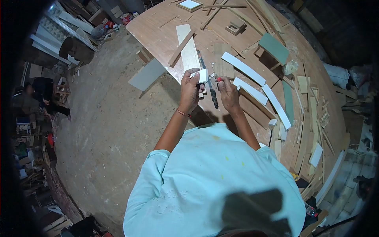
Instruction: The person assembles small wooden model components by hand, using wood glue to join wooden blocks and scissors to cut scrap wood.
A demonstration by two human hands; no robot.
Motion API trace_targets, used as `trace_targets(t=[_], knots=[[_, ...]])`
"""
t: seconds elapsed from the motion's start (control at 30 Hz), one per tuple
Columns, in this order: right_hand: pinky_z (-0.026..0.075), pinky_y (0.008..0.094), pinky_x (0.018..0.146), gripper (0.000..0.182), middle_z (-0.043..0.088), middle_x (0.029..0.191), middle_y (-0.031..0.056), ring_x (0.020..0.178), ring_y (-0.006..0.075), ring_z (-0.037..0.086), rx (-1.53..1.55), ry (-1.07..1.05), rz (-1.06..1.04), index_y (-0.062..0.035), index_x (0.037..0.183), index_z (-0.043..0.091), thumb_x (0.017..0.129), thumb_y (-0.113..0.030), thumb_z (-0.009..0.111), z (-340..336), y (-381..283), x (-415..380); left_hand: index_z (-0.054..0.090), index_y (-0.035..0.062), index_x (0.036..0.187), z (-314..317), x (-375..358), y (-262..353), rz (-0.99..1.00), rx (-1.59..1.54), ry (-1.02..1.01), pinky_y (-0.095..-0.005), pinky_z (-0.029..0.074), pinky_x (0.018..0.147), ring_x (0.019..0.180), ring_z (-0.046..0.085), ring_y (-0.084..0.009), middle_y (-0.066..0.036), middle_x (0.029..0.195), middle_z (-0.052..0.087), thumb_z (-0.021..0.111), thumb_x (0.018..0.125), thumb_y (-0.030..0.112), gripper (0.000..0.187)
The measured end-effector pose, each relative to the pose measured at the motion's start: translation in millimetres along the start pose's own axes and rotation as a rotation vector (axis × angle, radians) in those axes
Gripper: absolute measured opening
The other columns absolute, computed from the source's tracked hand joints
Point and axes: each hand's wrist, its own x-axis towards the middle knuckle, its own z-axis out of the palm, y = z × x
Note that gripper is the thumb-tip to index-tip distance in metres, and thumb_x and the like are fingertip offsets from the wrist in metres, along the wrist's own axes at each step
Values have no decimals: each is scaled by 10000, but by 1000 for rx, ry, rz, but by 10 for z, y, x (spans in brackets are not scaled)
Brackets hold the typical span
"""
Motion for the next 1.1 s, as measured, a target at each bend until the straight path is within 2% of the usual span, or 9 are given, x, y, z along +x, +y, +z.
trace_targets(t=[0.13, 0.33, 0.57, 1.1], knots=[[404, 380, 513, 408, 527, 638, 154, 606, 329, 541, -158, 6, -103, -38, 829, 461, 847, -425, 332, 25, -7, -57, 476, 60, 842, -3, 34, -9, 6, 0, 95, -149, 302, 325, 389, 391, -36, 10, 574, 478, 482, 830, 195, 136], [411, 368, 487, 400, 541, 647, 127, 573, 305, 548, -228, 22, -157, -49, 815, 467, 827, -438, 375, 41, -4, -90, 483, 80, 736, 82, 44, 49, 5, 68, 208, -158, 256, 279, 317, 332, -25, 45, 475, 430, 502, 821, 210, 156], [416, 362, 482, 391, 546, 652, 116, 575, 292, 554, -230, 41, -164, -48, 835, 477, 820, -430, 398, 45, -2, -81, 483, 73, 736, 61, 85, -1, 14, 67, 212, -166, 250, 283, 309, 324, -25, 41, 505, 451, 510, 815, 219, 169], [413, 362, 455, 358, 542, 624, 120, 554, 295, 554, -305, 55, -141, -41, 875, 480, 815, -391, 434, 77, -30, -57, 482, 105, 691, 59, 67, -2, -25, 43, 77, -166, 246, 283, 307, 316, -28, 50, 460, 399, 510, 815, 218, 170]])
